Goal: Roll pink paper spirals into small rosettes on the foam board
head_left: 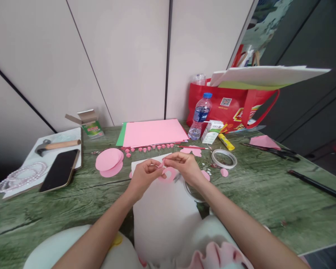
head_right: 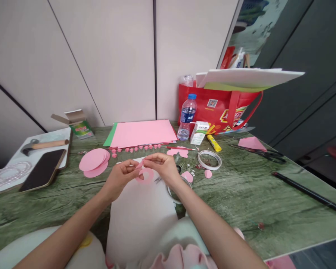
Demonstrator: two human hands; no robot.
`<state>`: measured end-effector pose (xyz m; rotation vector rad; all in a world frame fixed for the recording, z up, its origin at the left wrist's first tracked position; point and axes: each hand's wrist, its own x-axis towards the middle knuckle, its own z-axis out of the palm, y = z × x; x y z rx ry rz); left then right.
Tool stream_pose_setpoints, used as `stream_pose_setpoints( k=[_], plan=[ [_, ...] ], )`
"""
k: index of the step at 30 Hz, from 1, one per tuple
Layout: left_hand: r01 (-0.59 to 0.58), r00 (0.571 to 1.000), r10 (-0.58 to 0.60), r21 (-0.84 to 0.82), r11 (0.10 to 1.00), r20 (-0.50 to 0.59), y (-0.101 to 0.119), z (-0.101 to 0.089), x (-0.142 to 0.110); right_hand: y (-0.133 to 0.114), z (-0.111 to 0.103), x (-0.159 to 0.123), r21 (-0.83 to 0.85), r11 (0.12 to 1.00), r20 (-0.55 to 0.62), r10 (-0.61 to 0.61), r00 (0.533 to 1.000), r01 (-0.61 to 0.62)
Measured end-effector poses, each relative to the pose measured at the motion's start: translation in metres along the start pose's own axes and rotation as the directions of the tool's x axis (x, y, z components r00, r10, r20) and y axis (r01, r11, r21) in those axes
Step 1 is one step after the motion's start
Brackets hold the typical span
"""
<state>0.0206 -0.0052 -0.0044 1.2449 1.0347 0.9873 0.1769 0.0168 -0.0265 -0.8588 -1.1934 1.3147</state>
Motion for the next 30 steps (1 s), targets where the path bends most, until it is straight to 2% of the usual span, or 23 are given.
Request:
stream_pose_setpoints(
  k=[7,11,17,30],
  plan=[
    [0.029,0.999,-0.030,-0.030,0.999,-0.024,0.0005,0.0001,0.0001,-0.0004,-0.0008,-0.0006,0.026,1.000,0.038,0.017,0.999,-0.018],
    [0.041,0.999,-0.041,-0.012,0.999,0.011,0.0004,-0.0002,-0.0014,0.0004,0.0001,-0.0001,0.062,0.998,0.062,-0.009,0.998,0.005],
    [0.028,0.998,-0.030,0.034,0.999,0.046,-0.0009,-0.0020,-0.0022,-0.0010,0.0017,-0.0002,0.005,1.000,0.032,-0.024,0.999,0.024],
    [-0.008,1.000,0.008,-0.007,1.000,0.002,-0.0010,-0.0019,-0.0002,-0.0025,-0.0007,-0.0006,0.009,1.000,0.073,0.023,0.997,-0.024]
  ],
)
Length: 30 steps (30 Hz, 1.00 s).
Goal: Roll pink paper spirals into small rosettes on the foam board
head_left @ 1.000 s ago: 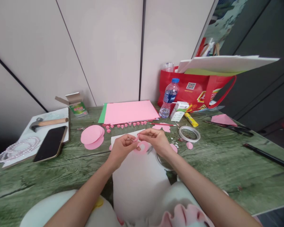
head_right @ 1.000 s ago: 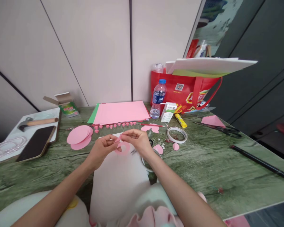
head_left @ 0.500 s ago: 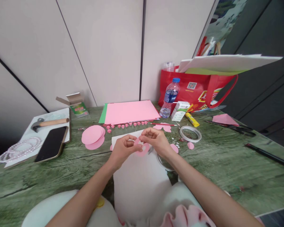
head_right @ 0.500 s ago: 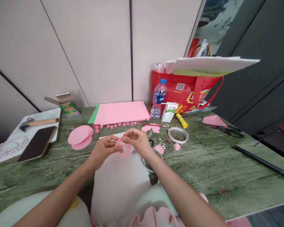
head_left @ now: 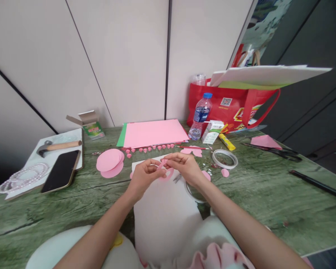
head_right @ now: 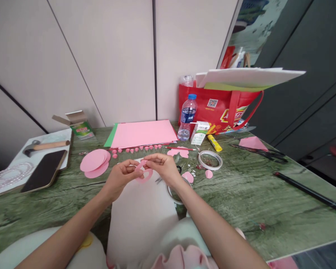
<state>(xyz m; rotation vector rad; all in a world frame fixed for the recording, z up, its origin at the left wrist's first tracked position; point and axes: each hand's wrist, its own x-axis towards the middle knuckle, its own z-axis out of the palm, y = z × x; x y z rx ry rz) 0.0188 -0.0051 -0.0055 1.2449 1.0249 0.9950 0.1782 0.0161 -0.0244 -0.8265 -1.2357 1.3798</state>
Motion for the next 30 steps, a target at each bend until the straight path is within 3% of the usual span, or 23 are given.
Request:
stream_pose_setpoints(
  k=[13,21,30],
  plan=[
    [0.021,0.999,-0.022,0.022,1.000,0.044,-0.0009,-0.0015,-0.0011,-0.0017,0.0002,0.0003,-0.064,0.995,-0.016,-0.073,0.997,0.072],
    [-0.004,1.000,0.003,-0.014,1.000,-0.021,-0.0010,-0.0014,0.0011,-0.0062,0.0017,-0.0014,-0.083,0.995,0.012,-0.062,0.998,0.063],
    [-0.026,0.999,0.027,-0.019,0.999,0.037,-0.0010,-0.0003,-0.0005,-0.0002,-0.0002,0.0009,-0.036,0.997,-0.008,-0.072,0.997,0.072]
  ],
)
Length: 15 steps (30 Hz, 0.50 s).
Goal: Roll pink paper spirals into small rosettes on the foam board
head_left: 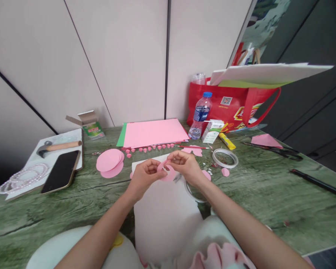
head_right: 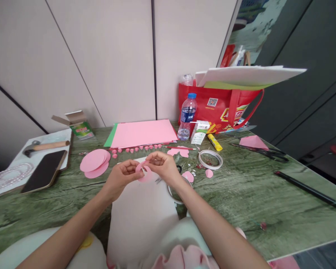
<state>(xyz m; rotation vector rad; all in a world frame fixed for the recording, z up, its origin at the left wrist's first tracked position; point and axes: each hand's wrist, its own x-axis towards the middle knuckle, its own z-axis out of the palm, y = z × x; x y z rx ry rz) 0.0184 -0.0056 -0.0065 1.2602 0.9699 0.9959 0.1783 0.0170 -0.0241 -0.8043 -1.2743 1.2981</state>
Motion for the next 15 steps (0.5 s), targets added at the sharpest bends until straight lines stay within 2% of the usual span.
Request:
stream_pose_setpoints(
  k=[10,15],
  plan=[
    [-0.003,1.000,0.003,-0.013,1.000,0.017,-0.0001,-0.0006,0.0003,-0.0011,0.0013,0.0003,-0.014,1.000,-0.021,-0.028,0.999,0.027],
    [-0.026,1.000,0.026,-0.017,1.000,0.004,-0.0001,-0.0012,0.0010,-0.0048,0.0002,-0.0008,-0.008,1.000,0.025,-0.016,1.000,0.016]
  ],
)
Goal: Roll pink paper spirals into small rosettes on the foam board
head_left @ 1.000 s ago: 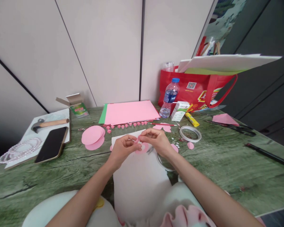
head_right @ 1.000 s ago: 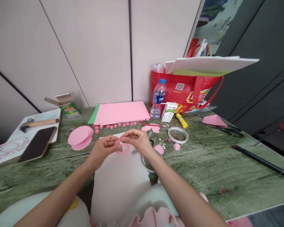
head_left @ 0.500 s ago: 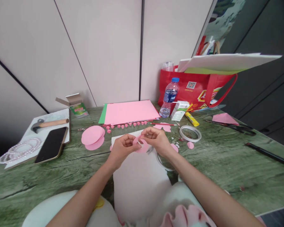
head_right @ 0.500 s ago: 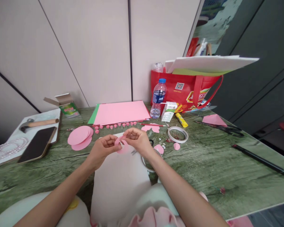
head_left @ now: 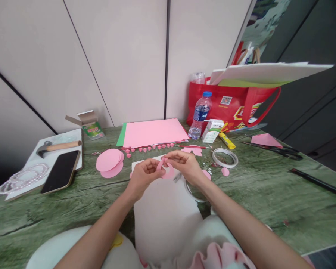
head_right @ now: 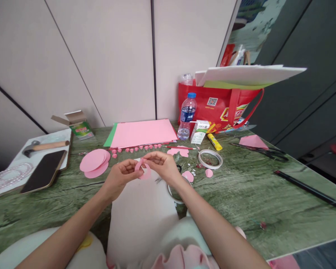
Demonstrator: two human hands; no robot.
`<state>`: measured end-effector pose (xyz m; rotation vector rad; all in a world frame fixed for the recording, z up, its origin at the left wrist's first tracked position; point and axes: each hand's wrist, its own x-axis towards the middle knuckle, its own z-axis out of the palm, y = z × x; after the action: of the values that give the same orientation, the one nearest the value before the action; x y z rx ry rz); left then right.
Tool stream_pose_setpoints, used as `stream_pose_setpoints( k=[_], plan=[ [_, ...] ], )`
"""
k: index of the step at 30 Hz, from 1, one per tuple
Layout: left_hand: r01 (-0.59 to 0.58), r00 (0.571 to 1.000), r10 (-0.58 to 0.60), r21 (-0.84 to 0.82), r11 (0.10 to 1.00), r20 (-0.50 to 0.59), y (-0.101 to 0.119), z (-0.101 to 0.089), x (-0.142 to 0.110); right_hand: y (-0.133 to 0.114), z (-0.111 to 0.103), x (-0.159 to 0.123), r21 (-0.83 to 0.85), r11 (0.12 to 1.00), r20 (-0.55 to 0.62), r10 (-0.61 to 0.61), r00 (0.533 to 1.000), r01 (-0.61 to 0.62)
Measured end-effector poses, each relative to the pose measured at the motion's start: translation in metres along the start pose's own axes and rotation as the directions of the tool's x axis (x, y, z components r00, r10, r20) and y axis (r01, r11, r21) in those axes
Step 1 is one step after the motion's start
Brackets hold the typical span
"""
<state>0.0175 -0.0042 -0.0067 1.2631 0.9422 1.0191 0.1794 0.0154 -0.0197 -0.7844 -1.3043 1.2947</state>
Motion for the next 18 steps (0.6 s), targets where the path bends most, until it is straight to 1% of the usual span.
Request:
stream_pose_setpoints(
  k=[4,7,12,18],
  plan=[
    [0.004,1.000,-0.004,-0.007,1.000,0.003,-0.0001,0.0001,0.0006,0.0020,-0.0013,0.0003,0.019,1.000,0.024,-0.015,1.000,0.014],
    [0.010,1.000,-0.010,-0.007,1.000,0.008,-0.0001,0.0004,0.0005,0.0036,-0.0018,0.0008,0.034,0.999,0.011,-0.017,1.000,0.016],
    [0.013,0.999,-0.012,-0.014,1.000,0.041,-0.0010,0.0001,0.0003,0.0028,-0.0010,0.0010,0.065,0.998,-0.017,0.015,1.000,-0.014],
    [0.027,0.999,-0.026,-0.020,0.999,0.046,-0.0006,0.0013,-0.0001,0.0024,0.0010,0.0014,0.045,0.999,-0.006,-0.025,1.000,0.026]
  ],
)
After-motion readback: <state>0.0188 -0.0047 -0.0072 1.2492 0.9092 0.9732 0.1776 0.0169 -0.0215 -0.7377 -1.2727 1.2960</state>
